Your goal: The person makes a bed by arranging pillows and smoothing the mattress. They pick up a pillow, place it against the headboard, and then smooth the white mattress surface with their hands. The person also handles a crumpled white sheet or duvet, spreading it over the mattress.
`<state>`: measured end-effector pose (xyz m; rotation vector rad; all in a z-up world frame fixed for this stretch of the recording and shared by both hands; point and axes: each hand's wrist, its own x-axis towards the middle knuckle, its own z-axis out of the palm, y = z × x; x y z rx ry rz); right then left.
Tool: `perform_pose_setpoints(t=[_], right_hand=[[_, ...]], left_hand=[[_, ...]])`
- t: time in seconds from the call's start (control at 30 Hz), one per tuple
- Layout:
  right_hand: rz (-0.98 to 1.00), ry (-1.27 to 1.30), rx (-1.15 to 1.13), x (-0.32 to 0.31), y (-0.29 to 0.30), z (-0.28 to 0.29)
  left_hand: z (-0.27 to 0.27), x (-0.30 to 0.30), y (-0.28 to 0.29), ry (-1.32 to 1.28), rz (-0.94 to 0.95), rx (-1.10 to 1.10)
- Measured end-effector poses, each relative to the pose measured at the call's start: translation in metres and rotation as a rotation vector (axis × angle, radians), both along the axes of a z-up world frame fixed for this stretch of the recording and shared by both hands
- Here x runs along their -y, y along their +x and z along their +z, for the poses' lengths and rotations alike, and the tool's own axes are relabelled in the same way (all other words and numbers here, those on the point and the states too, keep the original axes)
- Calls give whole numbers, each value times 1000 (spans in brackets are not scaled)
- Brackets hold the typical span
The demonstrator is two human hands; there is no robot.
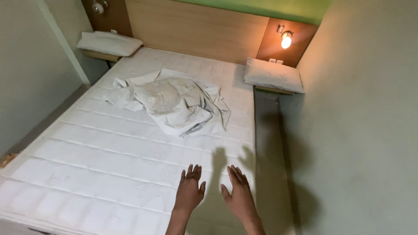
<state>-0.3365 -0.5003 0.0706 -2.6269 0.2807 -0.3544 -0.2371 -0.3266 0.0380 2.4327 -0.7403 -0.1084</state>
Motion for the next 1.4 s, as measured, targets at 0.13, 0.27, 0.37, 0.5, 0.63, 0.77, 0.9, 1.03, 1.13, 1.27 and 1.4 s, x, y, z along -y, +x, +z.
perform_pose_setpoints(t=[0.13, 0.27, 0.37, 0.5, 0.63, 0.77, 0.9, 1.03, 1.13, 1.27, 1.4], right_hand=[[3, 5, -26, 39, -25, 13], [-32, 72, -125, 57, -42, 25], [-13, 90, -128, 66, -45, 22], [12, 86, -110, 60, -47, 15], [45, 39, -84, 59, -51, -3], [68, 56, -70, 67, -56, -20], [36, 82, -63, 76, -68, -34], [17, 61, -91, 90, -66, -44], [8, 10, -112, 90, -55, -33], [11, 60, -82, 92, -41, -19], [96, 80, -124, 99, -35, -21]], left_hand=[[-4, 39, -35, -17, 15, -14], [-12, 60, -64, -23, -5, -23], [-10, 63, -74, 5, 12, -17], [-6, 57, -78, 42, 28, -4], [-13, 58, -85, 32, 22, 1], [-18, 62, -84, 90, -8, -40], [-36, 73, -92, -20, -6, 5], [-29, 81, -89, 3, -32, 14], [-23, 84, -83, 10, -41, 3], [-17, 88, -78, 17, -6, 19], [-20, 94, -84, 53, 62, 25]])
